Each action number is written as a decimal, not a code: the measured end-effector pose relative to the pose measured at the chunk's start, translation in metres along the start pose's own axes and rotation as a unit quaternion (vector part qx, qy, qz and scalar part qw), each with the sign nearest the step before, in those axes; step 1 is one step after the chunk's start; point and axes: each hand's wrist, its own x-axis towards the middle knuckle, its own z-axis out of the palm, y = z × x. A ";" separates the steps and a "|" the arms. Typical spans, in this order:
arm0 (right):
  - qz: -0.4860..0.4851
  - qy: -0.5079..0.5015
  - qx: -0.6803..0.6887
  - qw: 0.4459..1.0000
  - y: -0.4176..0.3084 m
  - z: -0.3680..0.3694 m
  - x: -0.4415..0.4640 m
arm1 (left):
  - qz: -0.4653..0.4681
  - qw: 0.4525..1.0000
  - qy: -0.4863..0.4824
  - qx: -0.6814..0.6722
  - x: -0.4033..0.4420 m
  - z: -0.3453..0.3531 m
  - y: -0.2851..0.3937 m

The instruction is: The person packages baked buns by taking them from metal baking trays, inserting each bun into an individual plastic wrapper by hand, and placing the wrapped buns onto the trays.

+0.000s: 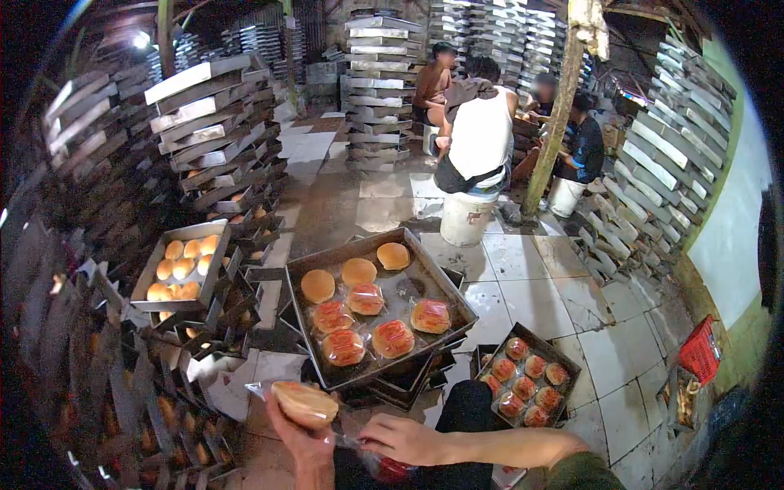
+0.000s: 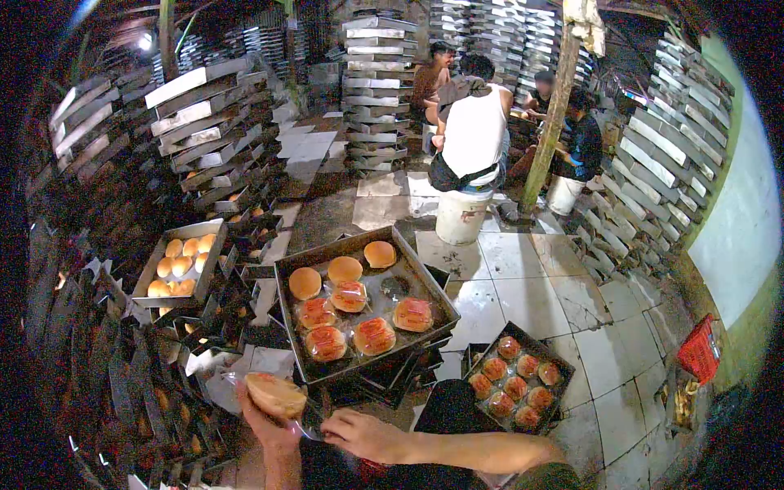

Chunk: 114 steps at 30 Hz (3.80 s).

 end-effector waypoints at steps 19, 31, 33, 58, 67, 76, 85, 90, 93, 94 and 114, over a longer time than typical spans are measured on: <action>0.252 -0.049 0.350 0.901 0.034 0.037 0.030 | 0.090 0.993 0.067 -0.048 0.009 -0.011 0.015; 0.184 -0.285 -0.007 0.941 -0.019 -0.005 -0.011 | 0.014 0.999 0.045 0.023 0.028 -0.048 -0.007; 0.133 -0.298 0.058 0.943 -0.015 -0.017 -0.029 | 0.043 0.995 0.078 -0.039 0.045 -0.056 0.016; 0.157 0.143 0.138 0.968 0.018 0.106 0.005 | 0.109 0.767 0.032 0.631 -0.058 -0.111 0.039; 0.211 0.086 0.156 0.961 -0.010 0.064 0.035 | 0.050 0.788 -0.045 0.613 -0.049 -0.057 0.071; 0.399 0.111 0.291 0.862 0.050 0.121 -0.006 | 0.057 0.868 0.211 0.445 -0.066 -0.116 0.031; -0.009 0.113 -0.127 0.985 0.007 0.113 -0.001 | -0.159 0.902 0.288 0.279 -0.088 -0.073 0.046; 0.181 -0.177 0.077 0.964 0.065 0.038 0.106 | 0.024 0.860 0.295 0.416 -0.065 -0.060 0.059; 0.058 -0.218 -0.030 0.974 0.126 -0.071 0.153 | 0.002 0.865 0.266 0.426 -0.065 -0.101 0.059; 0.167 -0.226 -0.133 0.950 0.126 -0.114 0.166 | -0.016 0.876 0.263 0.403 -0.065 -0.111 0.057; -0.051 -0.083 -0.301 0.949 0.100 0.149 -0.104 | -0.049 0.948 0.091 0.300 -0.058 -0.092 -0.028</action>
